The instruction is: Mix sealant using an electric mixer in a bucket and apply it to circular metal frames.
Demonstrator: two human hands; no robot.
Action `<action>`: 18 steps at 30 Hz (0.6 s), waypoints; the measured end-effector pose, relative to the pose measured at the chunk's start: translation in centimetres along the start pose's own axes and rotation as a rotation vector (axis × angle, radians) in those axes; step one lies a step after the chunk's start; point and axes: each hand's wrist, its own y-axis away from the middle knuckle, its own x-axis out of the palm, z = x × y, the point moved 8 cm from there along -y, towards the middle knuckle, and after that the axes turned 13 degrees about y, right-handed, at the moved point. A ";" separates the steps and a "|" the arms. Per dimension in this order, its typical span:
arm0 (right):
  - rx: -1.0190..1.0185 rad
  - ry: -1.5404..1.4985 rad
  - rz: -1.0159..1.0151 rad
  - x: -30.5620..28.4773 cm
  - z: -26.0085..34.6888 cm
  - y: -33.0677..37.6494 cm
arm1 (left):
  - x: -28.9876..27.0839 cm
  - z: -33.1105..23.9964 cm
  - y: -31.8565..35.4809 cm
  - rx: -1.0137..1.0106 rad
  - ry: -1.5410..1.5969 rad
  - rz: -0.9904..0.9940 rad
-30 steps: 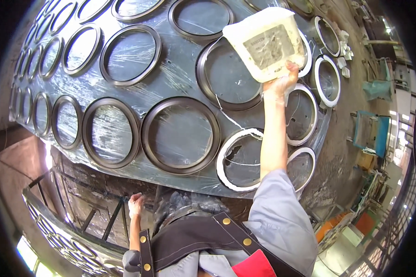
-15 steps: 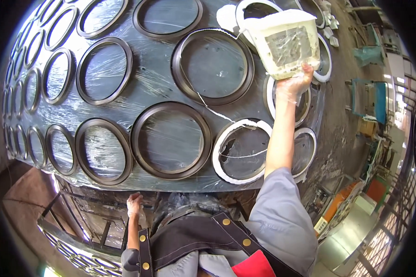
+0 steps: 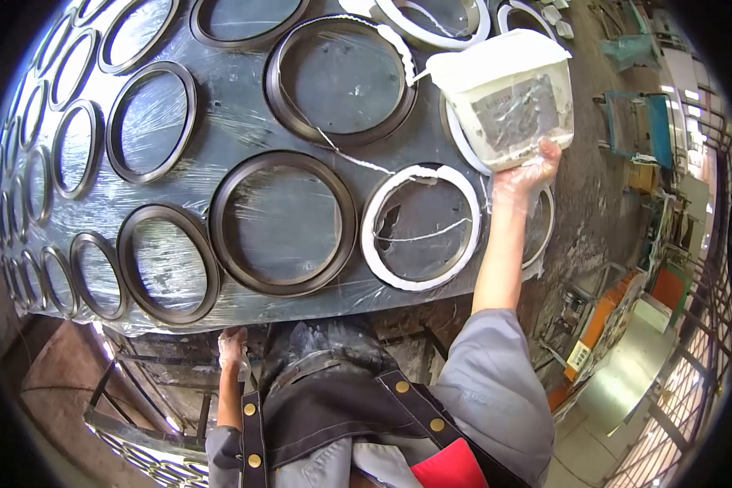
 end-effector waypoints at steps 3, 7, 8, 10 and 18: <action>0.027 0.015 -0.013 -1.0 -0.2 2.1 | -0.7 0.7 -0.1 -0.005 -0.001 -0.005; 0.067 0.023 0.018 -0.7 -0.3 5.2 | -1.4 1.6 -0.3 0.026 -0.017 0.042; 0.083 0.013 0.020 -0.3 -0.5 6.2 | -1.7 2.1 -0.4 0.024 0.013 0.033; 0.122 -0.015 0.035 0.1 -1.2 7.4 | -2.1 2.5 -0.3 0.003 0.016 0.033; 0.207 0.007 0.114 6.2 -5.1 10.2 | -4.5 4.5 0.4 -0.023 0.092 -0.021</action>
